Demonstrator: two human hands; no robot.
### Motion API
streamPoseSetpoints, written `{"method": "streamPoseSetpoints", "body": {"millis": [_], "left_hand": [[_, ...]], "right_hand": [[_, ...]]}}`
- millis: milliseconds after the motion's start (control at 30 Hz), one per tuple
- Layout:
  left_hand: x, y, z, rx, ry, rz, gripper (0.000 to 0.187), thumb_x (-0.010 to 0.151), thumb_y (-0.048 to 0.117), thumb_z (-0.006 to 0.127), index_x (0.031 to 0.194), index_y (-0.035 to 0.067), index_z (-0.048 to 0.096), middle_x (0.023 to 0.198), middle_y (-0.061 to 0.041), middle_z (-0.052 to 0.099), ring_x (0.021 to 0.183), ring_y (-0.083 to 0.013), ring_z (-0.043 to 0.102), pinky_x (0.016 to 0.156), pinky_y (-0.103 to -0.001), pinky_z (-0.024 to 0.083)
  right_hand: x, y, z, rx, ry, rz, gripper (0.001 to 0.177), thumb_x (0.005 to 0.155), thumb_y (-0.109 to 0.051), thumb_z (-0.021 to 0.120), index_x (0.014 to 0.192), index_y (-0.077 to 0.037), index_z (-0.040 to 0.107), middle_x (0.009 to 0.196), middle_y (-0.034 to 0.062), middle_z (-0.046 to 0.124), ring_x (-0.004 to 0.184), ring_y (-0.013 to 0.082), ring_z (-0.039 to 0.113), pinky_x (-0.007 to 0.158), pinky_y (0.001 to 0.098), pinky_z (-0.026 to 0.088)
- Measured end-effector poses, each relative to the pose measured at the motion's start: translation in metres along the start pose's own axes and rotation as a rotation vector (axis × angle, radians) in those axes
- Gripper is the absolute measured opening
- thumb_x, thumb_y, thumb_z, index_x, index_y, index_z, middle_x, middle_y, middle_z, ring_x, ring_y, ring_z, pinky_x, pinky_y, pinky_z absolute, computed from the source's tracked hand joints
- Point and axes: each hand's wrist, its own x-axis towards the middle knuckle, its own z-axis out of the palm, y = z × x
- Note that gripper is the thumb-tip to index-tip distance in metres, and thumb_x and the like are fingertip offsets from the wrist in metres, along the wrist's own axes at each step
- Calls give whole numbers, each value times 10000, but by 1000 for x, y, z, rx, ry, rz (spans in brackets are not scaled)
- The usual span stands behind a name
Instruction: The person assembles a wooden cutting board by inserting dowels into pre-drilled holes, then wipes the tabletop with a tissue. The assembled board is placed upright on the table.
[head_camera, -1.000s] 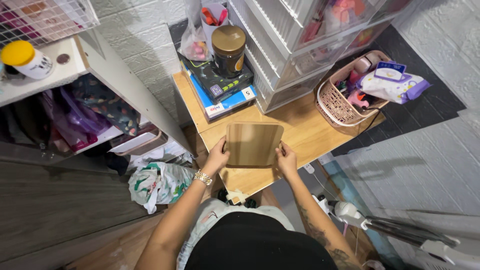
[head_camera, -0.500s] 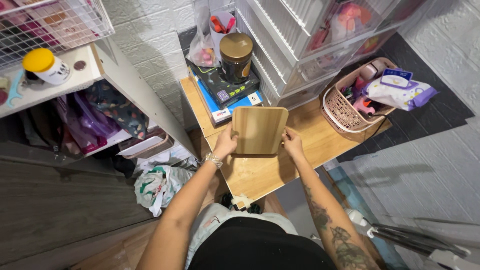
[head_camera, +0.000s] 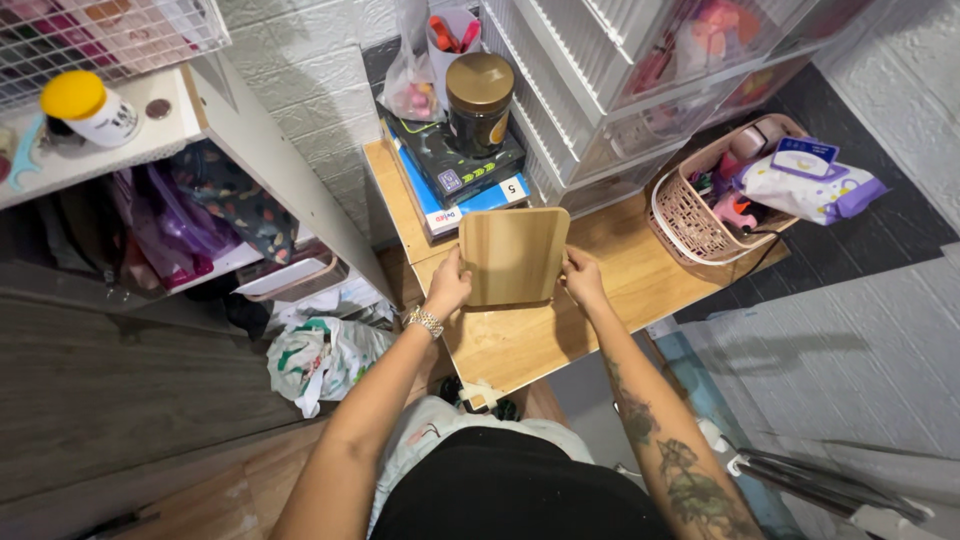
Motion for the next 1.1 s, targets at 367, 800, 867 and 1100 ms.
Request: {"method": "streamPoseSetpoints", "body": {"millis": [367,800,867,1100], "left_hand": [[-20,-16,4,17,115,-66,699,931,144,614,1544,26,300,1326,-309,560,1210,-448,572,1030,-472,461],[-14,-23,18,-37,91,-136,833,913,122,604,1613,62,156,1433,-331,451,1333,-457,484,1126,-458,400],[-28,-6,17,-2,193,-23,872,895,104,615,1611,24,124,1487,-357,381,1359,-509,379,1145,-515,324],[-91,85,17,414,326,702,731,910,88,635,1577,165,349,1565,-337,280,1514,-479,233,1254,-633,157]], "right_hand": [[44,-21,23,-29,-141,23,378,1020,-110,570,1394,-77,620,1183,50,712,930,130,656,787,312,570],[34,1,26,-25,-221,-96,690,949,-82,588,1591,-88,334,1461,139,584,1264,229,578,1006,333,484],[20,13,24,-160,-183,-171,753,947,-137,630,1599,-74,259,1561,163,436,1354,268,485,1076,366,433],[-21,2,-46,-616,15,-647,793,948,-203,751,1604,-36,337,1600,260,349,1514,379,303,1199,463,330]]}}
